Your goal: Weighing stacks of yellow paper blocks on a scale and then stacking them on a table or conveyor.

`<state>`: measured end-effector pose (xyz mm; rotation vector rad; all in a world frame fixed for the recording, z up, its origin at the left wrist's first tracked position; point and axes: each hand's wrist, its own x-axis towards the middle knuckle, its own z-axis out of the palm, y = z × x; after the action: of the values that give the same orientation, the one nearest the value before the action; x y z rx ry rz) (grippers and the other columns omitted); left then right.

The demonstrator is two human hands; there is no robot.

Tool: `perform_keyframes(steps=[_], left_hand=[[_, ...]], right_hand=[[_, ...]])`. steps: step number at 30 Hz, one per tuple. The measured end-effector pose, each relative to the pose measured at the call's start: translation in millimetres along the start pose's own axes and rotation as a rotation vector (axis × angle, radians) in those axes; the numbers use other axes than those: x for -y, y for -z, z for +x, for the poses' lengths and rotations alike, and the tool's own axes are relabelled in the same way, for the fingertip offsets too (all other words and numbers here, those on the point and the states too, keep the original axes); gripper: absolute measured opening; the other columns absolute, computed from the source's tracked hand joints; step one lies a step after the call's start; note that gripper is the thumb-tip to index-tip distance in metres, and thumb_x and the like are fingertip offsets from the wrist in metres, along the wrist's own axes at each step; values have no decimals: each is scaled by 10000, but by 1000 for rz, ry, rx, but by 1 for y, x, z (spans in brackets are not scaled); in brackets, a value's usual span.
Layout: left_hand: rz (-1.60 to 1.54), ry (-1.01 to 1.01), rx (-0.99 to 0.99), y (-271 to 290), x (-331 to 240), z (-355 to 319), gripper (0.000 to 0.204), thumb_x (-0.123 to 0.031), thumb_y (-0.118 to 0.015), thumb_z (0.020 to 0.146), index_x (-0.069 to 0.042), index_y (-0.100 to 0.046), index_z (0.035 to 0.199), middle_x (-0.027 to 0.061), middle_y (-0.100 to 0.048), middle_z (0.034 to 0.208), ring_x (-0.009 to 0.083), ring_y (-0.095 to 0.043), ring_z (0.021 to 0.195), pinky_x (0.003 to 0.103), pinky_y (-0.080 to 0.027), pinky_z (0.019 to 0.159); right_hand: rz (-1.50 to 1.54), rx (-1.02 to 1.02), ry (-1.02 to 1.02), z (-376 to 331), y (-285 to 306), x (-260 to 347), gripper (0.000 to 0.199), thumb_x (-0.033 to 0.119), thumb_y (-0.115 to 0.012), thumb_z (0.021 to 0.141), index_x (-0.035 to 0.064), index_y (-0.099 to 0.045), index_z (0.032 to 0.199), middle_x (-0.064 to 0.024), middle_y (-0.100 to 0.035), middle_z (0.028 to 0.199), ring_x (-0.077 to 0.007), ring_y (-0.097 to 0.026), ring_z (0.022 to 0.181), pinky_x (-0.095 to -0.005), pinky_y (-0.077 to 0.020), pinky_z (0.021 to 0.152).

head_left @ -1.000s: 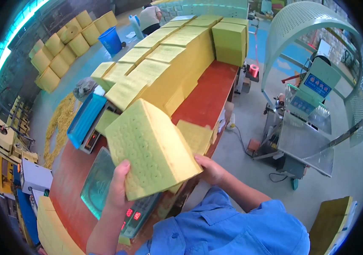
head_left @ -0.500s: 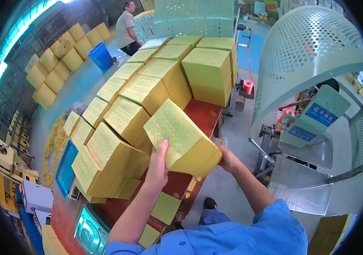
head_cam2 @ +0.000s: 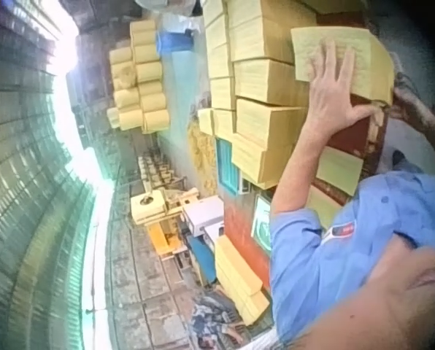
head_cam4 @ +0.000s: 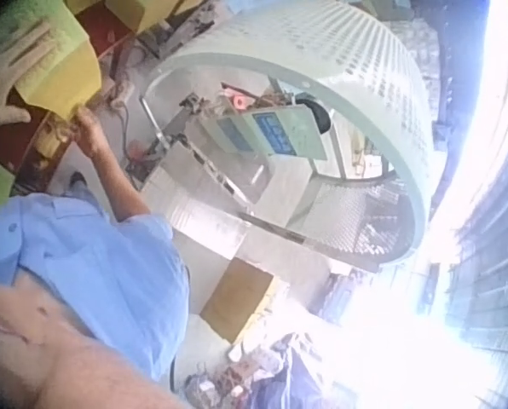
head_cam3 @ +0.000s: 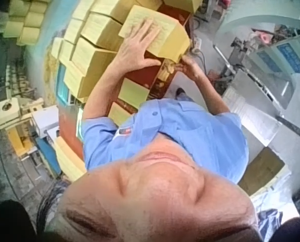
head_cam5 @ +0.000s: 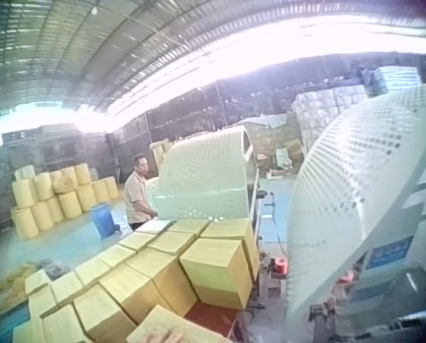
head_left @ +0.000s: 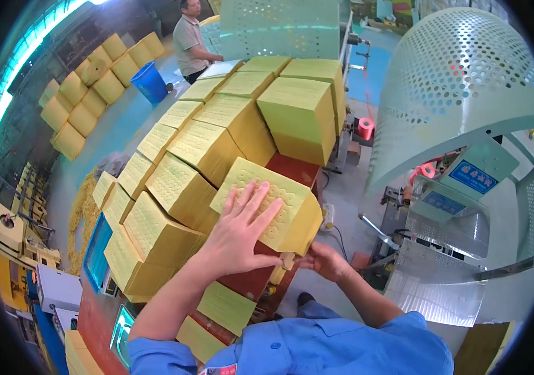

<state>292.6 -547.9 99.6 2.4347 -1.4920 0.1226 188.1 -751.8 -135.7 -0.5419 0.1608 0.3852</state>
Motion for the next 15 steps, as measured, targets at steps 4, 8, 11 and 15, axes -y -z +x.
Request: perform_keyframes(steps=[4, 8, 11, 15], left_hand=[[181, -79, -6, -20, 18, -7, 842, -343, -789, 739, -104, -406, 1449, 231, -301, 1533, 443, -259, 1428, 585, -210, 1147], [265, -138, -129, -40, 48, 18, 859, -284, -820, 704, -113, -411, 1439, 219, -300, 1533, 433, -285, 1417, 572, -218, 1150], [257, -130, -125, -36, 67, 49, 896, -251, -840, 681, -125, -397, 1450, 203, -307, 1533, 419, -304, 1409, 564, -239, 1148], [253, -130, -129, -41, 94, 89, 961, -239, -861, 650, -137, -367, 1467, 181, -316, 1531, 400, -305, 1412, 559, -250, 1149]], right_hand=[[-144, -39, 10, 3, 0, -4, 343, 127, -568, 963, -13, -516, 1271, -138, -636, 1128, -233, -663, 962, -355, -531, 875], [-230, -61, 18, 29, 2, 15, 287, 111, -548, 964, -17, -543, 1221, -124, -635, 1093, -227, -662, 955, -341, -531, 865], [-286, -90, 50, 59, 11, 46, 246, 153, -573, 965, -11, -553, 1148, -115, -650, 958, -228, -688, 883, -323, -565, 760], [-584, -208, 5, 90, 28, 88, 229, 202, -597, 963, -1, -572, 1065, -100, -647, 840, -218, -701, 775, -304, -574, 645]])
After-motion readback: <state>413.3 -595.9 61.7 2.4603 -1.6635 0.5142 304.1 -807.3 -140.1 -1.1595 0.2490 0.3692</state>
